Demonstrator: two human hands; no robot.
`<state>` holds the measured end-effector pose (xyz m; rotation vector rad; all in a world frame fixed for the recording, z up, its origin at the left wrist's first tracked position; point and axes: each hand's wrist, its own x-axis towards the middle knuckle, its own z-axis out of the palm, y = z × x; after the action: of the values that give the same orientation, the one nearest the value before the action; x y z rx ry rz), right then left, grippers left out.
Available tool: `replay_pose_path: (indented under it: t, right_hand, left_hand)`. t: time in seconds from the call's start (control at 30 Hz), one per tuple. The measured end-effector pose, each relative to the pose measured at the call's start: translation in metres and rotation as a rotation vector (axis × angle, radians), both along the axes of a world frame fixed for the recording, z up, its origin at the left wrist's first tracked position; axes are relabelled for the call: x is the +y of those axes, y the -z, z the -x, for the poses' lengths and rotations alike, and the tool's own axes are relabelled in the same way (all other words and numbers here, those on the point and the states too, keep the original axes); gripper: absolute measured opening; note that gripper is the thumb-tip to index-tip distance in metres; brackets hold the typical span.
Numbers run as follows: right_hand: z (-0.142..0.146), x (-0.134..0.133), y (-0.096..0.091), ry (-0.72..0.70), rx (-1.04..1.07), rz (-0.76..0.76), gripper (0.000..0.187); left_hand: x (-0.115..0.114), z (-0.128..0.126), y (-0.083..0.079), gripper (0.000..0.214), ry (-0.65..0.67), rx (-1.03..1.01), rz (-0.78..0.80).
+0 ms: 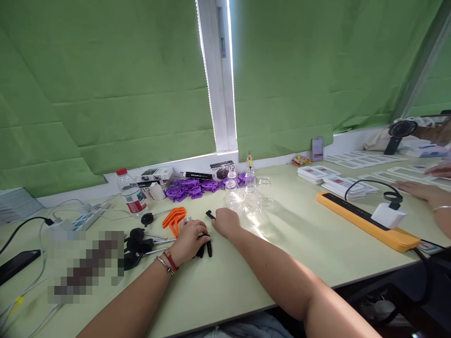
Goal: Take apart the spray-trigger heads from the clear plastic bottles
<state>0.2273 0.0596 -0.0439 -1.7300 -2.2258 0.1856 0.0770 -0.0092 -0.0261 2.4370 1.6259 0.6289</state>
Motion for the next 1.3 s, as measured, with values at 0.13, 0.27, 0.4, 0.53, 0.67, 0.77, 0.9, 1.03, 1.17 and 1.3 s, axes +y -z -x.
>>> replay_pose_path:
  t: [0.13, 0.27, 0.4, 0.53, 0.67, 0.77, 0.9, 1.03, 1.17, 1.3]
  right_hand:
    - [-0.004, -0.002, 0.000, 0.001, 0.027, -0.002, 0.021]
    - [-0.005, -0.006, -0.002, -0.014, 0.077, -0.025, 0.022]
    - [-0.007, -0.007, -0.004, -0.017, 0.106, -0.024, 0.023]
    - [-0.010, -0.007, -0.008, -0.012, 0.132, -0.008, 0.026]
    - [-0.013, -0.005, -0.009, -0.019, 0.175, 0.017, 0.027]
    - [-0.015, -0.004, -0.006, -0.064, 0.233, 0.003, 0.026]
    - [-0.015, -0.005, -0.004, -0.261, 0.400, 0.009, 0.027]
    - [-0.013, -0.012, -0.004, -0.455, 0.506, 0.061, 0.022]
    - [-0.011, -0.017, -0.006, -0.516, 0.477, 0.088, 0.019]
    - [-0.011, -0.021, -0.009, -0.571, 0.414, 0.034, 0.022]
  left_hand:
    - [0.000, 0.002, -0.002, 0.015, -0.011, 0.002, -0.002]
    - [-0.001, 0.003, -0.005, 0.018, -0.011, 0.014, -0.001]
    - [0.001, 0.003, -0.004, 0.019, 0.004, 0.021, 0.008]
    - [0.002, 0.003, -0.001, 0.016, 0.009, 0.027, 0.017]
    - [0.001, 0.003, -0.001, 0.013, 0.001, 0.022, 0.023]
    - [0.000, 0.002, 0.000, 0.015, -0.021, -0.019, 0.012]
    - [0.003, 0.003, 0.005, 0.037, -0.116, -0.201, -0.032]
    - [0.008, 0.005, 0.007, 0.052, -0.157, -0.463, -0.015]
    - [0.010, 0.005, 0.006, 0.041, -0.104, -0.565, 0.018]
    - [0.010, 0.003, 0.009, 0.047, -0.037, -0.637, 0.075]
